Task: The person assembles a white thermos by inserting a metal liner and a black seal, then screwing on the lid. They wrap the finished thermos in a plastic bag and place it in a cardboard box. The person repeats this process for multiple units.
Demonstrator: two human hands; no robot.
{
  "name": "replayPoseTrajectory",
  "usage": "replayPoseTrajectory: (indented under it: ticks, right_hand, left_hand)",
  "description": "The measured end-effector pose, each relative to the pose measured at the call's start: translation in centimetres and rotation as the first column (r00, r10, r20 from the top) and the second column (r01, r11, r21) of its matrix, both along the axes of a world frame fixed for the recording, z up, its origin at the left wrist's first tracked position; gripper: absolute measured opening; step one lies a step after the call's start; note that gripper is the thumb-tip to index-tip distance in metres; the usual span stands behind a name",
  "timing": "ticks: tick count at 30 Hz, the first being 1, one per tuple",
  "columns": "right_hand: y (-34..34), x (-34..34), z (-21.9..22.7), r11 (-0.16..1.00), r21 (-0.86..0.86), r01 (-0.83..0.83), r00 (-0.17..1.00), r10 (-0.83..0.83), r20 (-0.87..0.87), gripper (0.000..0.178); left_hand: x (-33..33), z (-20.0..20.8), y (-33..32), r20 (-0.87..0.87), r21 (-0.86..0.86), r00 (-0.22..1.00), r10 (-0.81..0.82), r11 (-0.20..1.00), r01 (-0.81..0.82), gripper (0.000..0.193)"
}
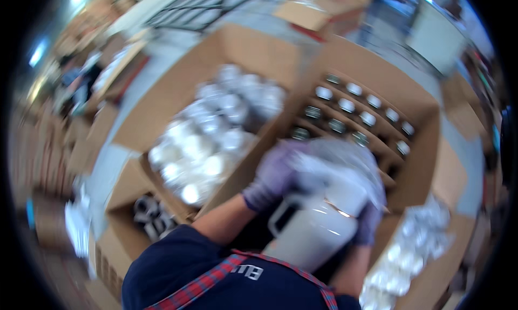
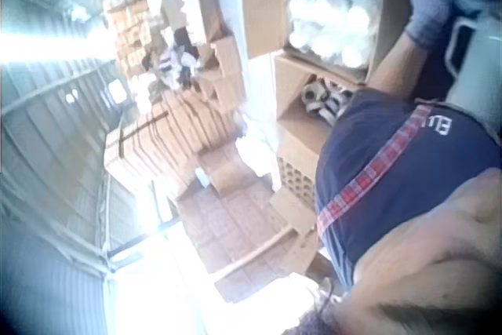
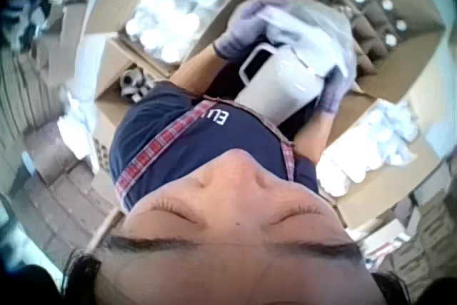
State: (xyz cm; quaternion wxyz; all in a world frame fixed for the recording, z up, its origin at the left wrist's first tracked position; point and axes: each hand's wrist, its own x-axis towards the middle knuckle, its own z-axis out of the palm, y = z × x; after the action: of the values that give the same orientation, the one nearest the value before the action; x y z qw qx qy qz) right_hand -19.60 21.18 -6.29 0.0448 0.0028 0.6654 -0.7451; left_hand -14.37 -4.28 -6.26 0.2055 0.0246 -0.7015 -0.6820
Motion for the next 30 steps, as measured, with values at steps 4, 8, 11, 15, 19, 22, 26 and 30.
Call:
replayPoseTrajectory:
  ticks: [4,8,11,15,19,22,26,30]
  right_hand:
    - [2.2,5.9,1.7,0.971,0.232,0.058,0.892,0.054,-0.449,0.061]
    - [5.7,12.6,-2.5,0.801,0.574,0.169,0.743,0.279,-0.608,0.045]
    - [6.5,18.2,-1.1,0.729,0.652,-0.206,0.828,0.485,-0.280,0.031]
    - [8.9,21.2,-0.7,0.723,0.410,-0.556,0.827,0.429,0.364,0.031]
    - [11.1,21.0,-1.3,0.678,0.249,-0.691,0.650,0.432,0.625,0.031]
    - [12.2,20.3,-0.7,0.636,0.193,-0.747,0.558,0.442,0.702,0.031]
    - [13.6,20.7,-0.5,0.705,0.213,-0.677,0.619,0.388,0.683,0.033]
    - [12.3,19.5,0.2,0.720,0.335,-0.608,0.760,0.406,0.507,0.035]
  left_hand:
    - [6.3,4.5,-1.0,-0.244,-0.600,0.946,-0.214,0.799,0.026,0.028]
    - [12.0,0.9,-1.9,-0.362,-0.742,0.907,-0.216,0.655,-0.140,0.024]
    - [21.3,-4.0,-1.1,-0.047,-0.803,0.910,-0.412,0.557,0.211,0.031]
    - [20.3,0.2,-5.1,0.033,-0.315,0.854,-0.518,0.806,0.501,0.036]
    - [9.8,4.4,-4.0,0.405,-0.173,0.858,-0.315,0.896,0.410,0.045]
    - [8.3,3.1,-2.3,0.535,-0.173,0.677,-0.505,0.719,0.673,0.046]
    - [15.9,0.5,-6.7,0.427,0.259,0.541,-0.724,0.671,0.695,0.033]
    - [20.3,9.2,-12.2,0.528,0.581,0.802,-0.278,0.807,-0.103,0.029]
